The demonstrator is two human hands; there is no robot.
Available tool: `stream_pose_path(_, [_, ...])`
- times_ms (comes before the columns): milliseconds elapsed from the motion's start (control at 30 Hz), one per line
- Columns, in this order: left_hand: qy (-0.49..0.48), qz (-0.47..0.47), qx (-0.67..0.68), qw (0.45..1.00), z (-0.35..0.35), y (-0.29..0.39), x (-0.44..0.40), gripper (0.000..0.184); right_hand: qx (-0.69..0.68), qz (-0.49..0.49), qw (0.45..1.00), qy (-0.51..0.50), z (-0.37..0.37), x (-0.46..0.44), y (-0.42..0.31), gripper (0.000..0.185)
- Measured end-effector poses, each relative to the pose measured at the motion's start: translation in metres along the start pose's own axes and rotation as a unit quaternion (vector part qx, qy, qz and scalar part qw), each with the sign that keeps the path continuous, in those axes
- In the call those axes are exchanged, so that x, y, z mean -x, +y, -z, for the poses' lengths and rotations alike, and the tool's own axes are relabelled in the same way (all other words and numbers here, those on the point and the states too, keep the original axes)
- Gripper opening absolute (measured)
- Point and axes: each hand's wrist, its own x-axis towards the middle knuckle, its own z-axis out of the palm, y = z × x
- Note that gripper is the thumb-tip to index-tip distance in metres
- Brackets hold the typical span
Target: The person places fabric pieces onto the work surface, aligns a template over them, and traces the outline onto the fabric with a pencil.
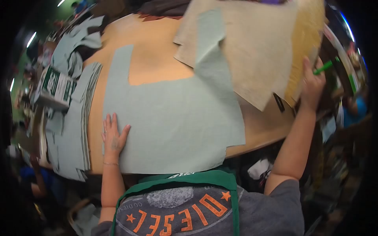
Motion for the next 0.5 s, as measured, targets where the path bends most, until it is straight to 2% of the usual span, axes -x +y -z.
stream_pose_path(33, [0.000,0.006,0.004,1.000,0.000,0.006,-0.001,0.074,-0.016,0.014,1.000,0.018,-0.006,0.006,0.001,0.027])
stream_pose_path(133, [-0.027,-0.176,-0.017,0.984,0.008,0.063,0.007,0.073,-0.092,0.049,0.993,0.049,-0.018,0.016,0.011,0.022])
stream_pose_path(200, [-0.094,-0.316,-0.049,0.943,0.002,0.105,0.018,0.074,-0.049,0.087,0.994,0.053,-0.020,0.020,0.010,0.021])
stream_pose_path(267, [-0.176,-0.380,-0.026,0.908,-0.012,0.137,0.028,0.073,-0.028,0.120,0.990,0.063,-0.026,0.021,0.007,0.020])
stream_pose_path(500, [-0.096,-0.317,-0.011,0.943,-0.033,0.168,-0.009,0.070,-0.048,0.178,0.978,0.095,-0.038,0.024,0.002,0.019])
